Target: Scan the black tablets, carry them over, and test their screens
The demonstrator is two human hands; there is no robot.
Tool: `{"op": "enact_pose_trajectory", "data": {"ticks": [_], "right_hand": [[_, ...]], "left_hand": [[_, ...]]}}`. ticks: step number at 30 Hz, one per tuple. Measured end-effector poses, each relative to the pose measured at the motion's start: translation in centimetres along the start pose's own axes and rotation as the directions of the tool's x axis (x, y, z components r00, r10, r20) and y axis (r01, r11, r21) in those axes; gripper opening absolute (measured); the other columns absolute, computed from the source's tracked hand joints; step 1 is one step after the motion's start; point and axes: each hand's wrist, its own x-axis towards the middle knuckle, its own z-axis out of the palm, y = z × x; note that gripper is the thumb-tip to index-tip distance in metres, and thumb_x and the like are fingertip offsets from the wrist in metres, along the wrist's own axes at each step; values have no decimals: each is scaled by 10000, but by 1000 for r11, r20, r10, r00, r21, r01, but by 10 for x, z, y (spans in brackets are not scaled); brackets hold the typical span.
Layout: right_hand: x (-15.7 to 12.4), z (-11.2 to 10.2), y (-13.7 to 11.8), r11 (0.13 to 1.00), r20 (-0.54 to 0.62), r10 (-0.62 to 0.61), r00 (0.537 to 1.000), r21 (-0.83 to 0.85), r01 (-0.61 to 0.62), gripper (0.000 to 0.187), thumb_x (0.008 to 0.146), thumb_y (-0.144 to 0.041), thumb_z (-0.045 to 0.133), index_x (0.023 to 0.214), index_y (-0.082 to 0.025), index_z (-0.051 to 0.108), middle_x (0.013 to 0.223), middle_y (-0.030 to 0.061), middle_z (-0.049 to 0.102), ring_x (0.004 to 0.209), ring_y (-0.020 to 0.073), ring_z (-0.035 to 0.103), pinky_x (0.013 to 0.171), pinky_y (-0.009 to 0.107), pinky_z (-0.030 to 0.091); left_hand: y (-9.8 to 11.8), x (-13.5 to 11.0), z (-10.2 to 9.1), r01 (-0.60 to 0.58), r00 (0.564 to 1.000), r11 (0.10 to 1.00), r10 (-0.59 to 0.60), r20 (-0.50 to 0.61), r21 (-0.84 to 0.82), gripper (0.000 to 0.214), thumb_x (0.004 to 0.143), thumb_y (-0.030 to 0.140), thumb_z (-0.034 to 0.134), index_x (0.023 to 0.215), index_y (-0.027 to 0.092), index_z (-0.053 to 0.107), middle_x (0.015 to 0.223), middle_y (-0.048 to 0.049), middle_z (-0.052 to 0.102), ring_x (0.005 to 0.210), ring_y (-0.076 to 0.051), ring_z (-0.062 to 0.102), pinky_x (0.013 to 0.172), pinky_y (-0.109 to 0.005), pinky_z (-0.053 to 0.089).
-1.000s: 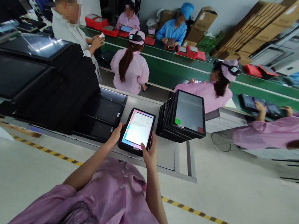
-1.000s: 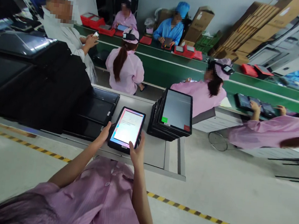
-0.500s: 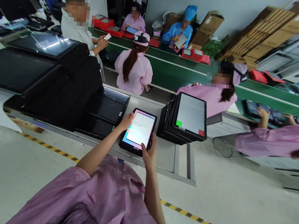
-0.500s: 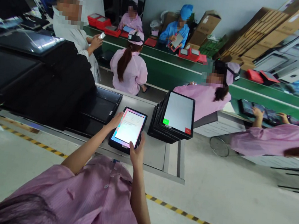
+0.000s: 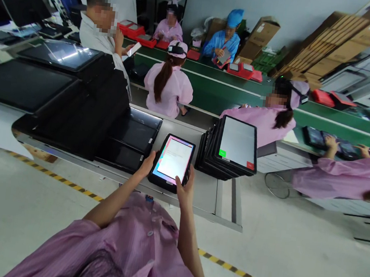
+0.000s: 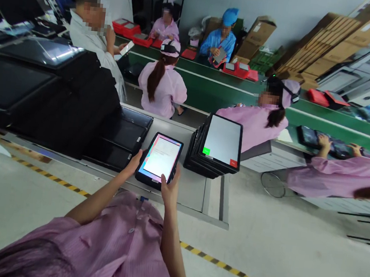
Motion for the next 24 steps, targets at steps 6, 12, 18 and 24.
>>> {"op": "enact_pose_trajectory", "data": {"ticks": [6,12,18,24], "right_hand": [[5,8,-61,959,31,-242,970,-142,244,502,1150,-445,531,1628,-295,557,1617,129,655,1598,320,531,1347,658,410],[19,36,-89,867,273,-397,877,-202,455,394,1159,-358,532,1523,-303,672,1383,73,811,1597,293,556,1418,671,293],[24,38,-80,867,309,-386,869,-199,456,467,1159,-408,548,1612,-311,609,1466,93,776,1628,313,520,1433,707,212],[25,13,-65,919,48,-311,949,-240,314,479,1166,-443,522,1614,-287,588,1537,126,719,1565,332,575,1353,694,377]], "left_hand": [[3,-9,1,-36,997,996,41,61,-80,890,1084,820,364,1622,166,638,1613,-126,694,1567,-313,605,1371,-498,410],[5,-14,-3,-60,996,998,62,70,-37,831,1120,715,338,1633,125,620,1677,-145,628,1633,-291,528,1411,-455,345],[2,-23,-10,-87,985,995,78,154,56,837,1126,719,299,1755,187,450,1838,-93,408,1744,-250,319,1446,-438,249],[6,-33,-15,-137,958,989,118,263,54,975,1068,835,378,1805,198,324,1854,-136,375,1735,-286,346,1439,-484,261]]}}
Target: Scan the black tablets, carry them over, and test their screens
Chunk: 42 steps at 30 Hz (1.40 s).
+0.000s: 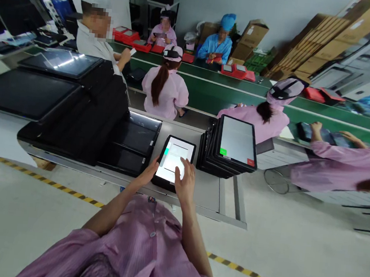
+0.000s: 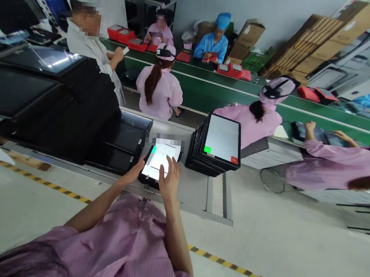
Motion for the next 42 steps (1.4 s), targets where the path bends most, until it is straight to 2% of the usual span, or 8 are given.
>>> {"op": "enact_pose_trajectory", "data": {"ticks": [5,13,21,26,30,34,39,42], "right_hand": [[-3,-4,5,999,-57,30,998,32,-29,438,1162,-438,533,1558,-277,628,1497,129,737,1519,327,614,1336,662,412],[-1,1,8,1000,-28,17,999,12,-17,450,1155,-451,534,1555,-267,627,1498,131,742,1533,325,605,1349,663,388],[20,-21,36,997,-116,3,993,-79,-12,405,1144,-441,544,1465,-242,690,1455,143,764,1429,328,671,1299,641,464],[28,-20,48,994,-80,-47,996,-105,38,338,1143,-404,548,1370,-239,736,1357,128,810,1331,314,728,1265,632,501],[36,-14,49,989,-46,-111,993,-106,105,275,1146,-338,543,1255,-254,781,1234,97,853,1223,284,785,1246,591,523],[44,-11,47,981,-53,-141,989,-140,132,275,1146,-317,547,1271,-239,779,1248,109,851,1262,289,779,1226,568,538],[44,-12,51,964,17,-165,986,-207,165,281,1147,-293,528,1202,-244,799,1184,90,872,1307,299,773,1282,607,471],[42,-15,55,959,-19,-137,990,-253,128,329,1162,-297,491,1169,-235,814,1160,95,880,1264,287,797,1312,605,439]], "left_hand": [[0,2,-1,3,1000,1000,-3,-5,5,938,1069,837,360,1779,224,391,1829,-114,434,1717,-283,387,1429,-458,287],[-10,5,-1,7,999,1000,-7,-49,-2,870,1094,770,403,1752,204,439,1778,-122,517,1684,-295,448,1414,-474,321],[-5,6,0,13,996,1000,-13,-91,5,849,1072,773,480,1699,202,517,1710,-127,605,1621,-301,537,1382,-451,380],[-7,9,3,-2,986,999,-7,-168,-52,755,1057,723,572,1604,206,628,1655,-125,661,1583,-323,579,1374,-482,396],[-6,10,3,33,974,999,-37,-222,-21,667,1083,669,556,1548,208,682,1619,-113,694,1587,-308,577,1379,-463,387],[-2,9,2,33,973,999,-34,-229,-7,636,1100,632,535,1529,192,697,1608,-115,703,1574,-299,591,1376,-456,390],[5,7,2,17,975,1000,-17,-222,-2,602,1101,594,549,1519,190,706,1582,-114,723,1553,-301,610,1363,-458,407],[7,7,3,30,973,1000,-31,-229,-9,580,1102,574,553,1509,194,716,1583,-107,724,1550,-301,613,1363,-456,406]]}}
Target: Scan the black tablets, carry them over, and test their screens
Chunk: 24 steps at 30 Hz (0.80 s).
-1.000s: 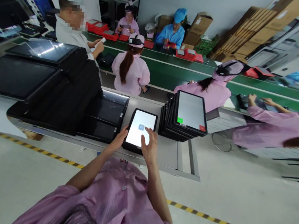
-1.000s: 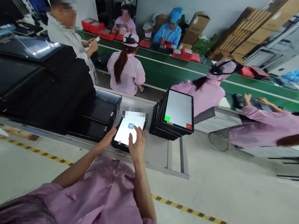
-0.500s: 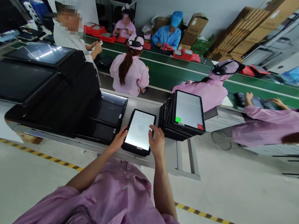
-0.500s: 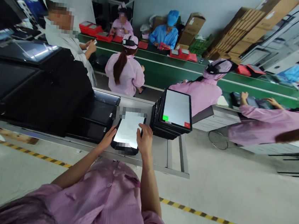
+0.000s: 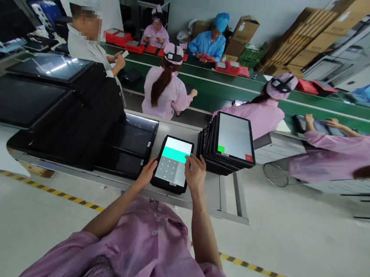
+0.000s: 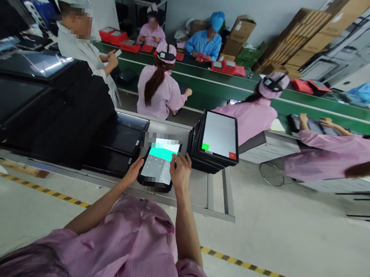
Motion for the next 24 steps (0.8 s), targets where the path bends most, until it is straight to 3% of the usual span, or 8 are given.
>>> {"op": "enact_pose_trajectory", "data": {"ticks": [7,12,15,18,21,24], "right_hand": [[3,1,-3,999,118,-23,993,35,19,335,1160,-345,496,1278,-247,794,1259,97,866,1320,308,776,1302,637,438],[-2,-5,-6,999,32,34,999,-11,-33,347,1162,-308,482,1220,-222,813,1199,117,875,1269,313,798,1297,645,445],[-8,-7,-19,1000,36,5,999,22,-6,327,1157,-297,507,1281,-233,803,1217,111,871,1250,303,805,1274,616,485],[-10,-3,-39,992,115,-94,989,93,84,344,1160,-264,506,1382,-263,770,1291,84,857,1333,275,770,1278,563,503],[-8,2,-51,979,235,-195,952,105,175,357,1157,-248,509,1421,-254,750,1321,80,851,1439,298,711,1319,610,451],[-7,1,-47,982,211,-182,960,92,166,352,1156,-247,512,1419,-243,746,1300,86,857,1450,305,702,1327,637,431]], "left_hand": [[-7,1,1,3,1000,999,-3,0,-51,641,1074,617,572,1516,173,706,1599,-129,708,1547,-304,616,1357,-446,410],[-11,2,4,17,999,997,-19,-28,-75,615,1072,632,571,1490,207,721,1560,-113,738,1519,-311,636,1331,-459,436],[-2,12,7,59,998,998,-60,-31,-21,570,1084,589,560,1475,210,726,1507,-109,770,1496,-317,650,1304,-458,455],[11,26,14,110,993,992,-108,-43,66,546,1058,551,623,1475,210,712,1423,-117,808,1394,-333,715,1236,-461,507],[25,36,20,144,989,983,-139,-53,111,576,1041,517,661,1531,215,660,1388,-122,818,1311,-335,753,1172,-456,547],[34,38,23,147,989,976,-143,-39,160,581,1039,444,652,1570,210,623,1416,-135,804,1333,-351,739,1177,-474,541]]}}
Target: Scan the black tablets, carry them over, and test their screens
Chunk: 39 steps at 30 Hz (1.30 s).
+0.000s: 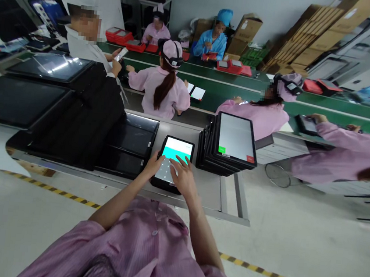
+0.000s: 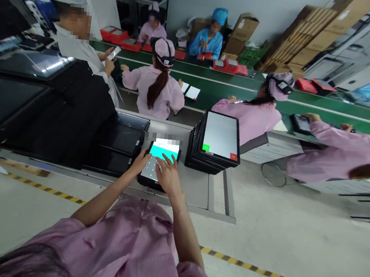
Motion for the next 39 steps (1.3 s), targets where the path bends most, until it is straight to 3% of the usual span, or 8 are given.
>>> {"op": "enact_pose_trajectory", "data": {"ticks": [6,11,15,19,23,28,35,39], "right_hand": [[-9,-8,26,978,-294,185,938,-34,-204,334,1162,-276,476,1270,-247,790,1192,97,876,1254,283,801,1248,599,511],[-10,-1,35,970,-248,215,945,-59,-236,336,1153,-301,478,1265,-232,786,1214,118,869,1293,297,780,1262,620,484],[-8,2,33,977,-188,198,962,-42,-209,343,1159,-315,475,1317,-235,769,1263,119,858,1350,295,753,1300,622,443],[-12,-2,34,971,-207,220,953,-43,-233,345,1161,-307,469,1290,-223,777,1244,124,863,1327,295,764,1302,620,434],[-12,-5,36,963,-249,250,936,-40,-268,335,1151,-275,470,1237,-217,789,1201,122,872,1294,291,781,1293,618,439],[-4,-2,31,976,-161,210,965,-21,-216,316,1140,-285,498,1279,-233,777,1258,110,862,1369,309,746,1325,652,393],[-8,-6,26,961,-267,275,924,59,-269,335,1171,-332,464,1286,-245,766,1256,106,858,1179,262,814,1303,606,460],[-7,-8,25,957,-271,290,918,101,-273,328,1178,-351,472,1285,-237,760,1250,101,858,1162,253,814,1309,585,458]], "left_hand": [[-4,-3,-6,-42,999,999,41,31,26,625,1035,488,653,1601,226,609,1432,-124,802,1365,-365,727,1200,-480,525],[-10,-9,-16,-77,995,997,77,57,0,609,1108,640,474,1490,232,716,1493,-119,778,1457,-346,678,1265,-461,470],[-5,-32,-34,-52,998,993,48,44,101,572,1055,684,581,1360,253,801,1509,-119,772,1492,-373,652,1258,-450,465],[2,-55,-57,-101,993,943,75,92,318,596,1063,751,498,1032,278,860,1103,-119,880,1254,-391,777,1081,-417,541],[5,-60,-64,-94,995,893,99,12,440,695,1101,739,364,801,274,784,839,-125,830,1066,-381,802,964,-404,541],[0,-48,-50,-166,986,914,164,38,371,639,1103,686,391,898,244,805,911,-79,847,1032,-328,786,906,-351,552],[-19,-40,-40,-235,968,918,250,-9,319,605,1127,594,383,1204,218,851,1063,-94,880,1076,-316,801,996,-367,571],[-28,-38,-35,-239,960,898,276,-49,369,625,1143,586,356,1201,209,850,1067,-135,881,1081,-312,812,1068,-399,549]]}}
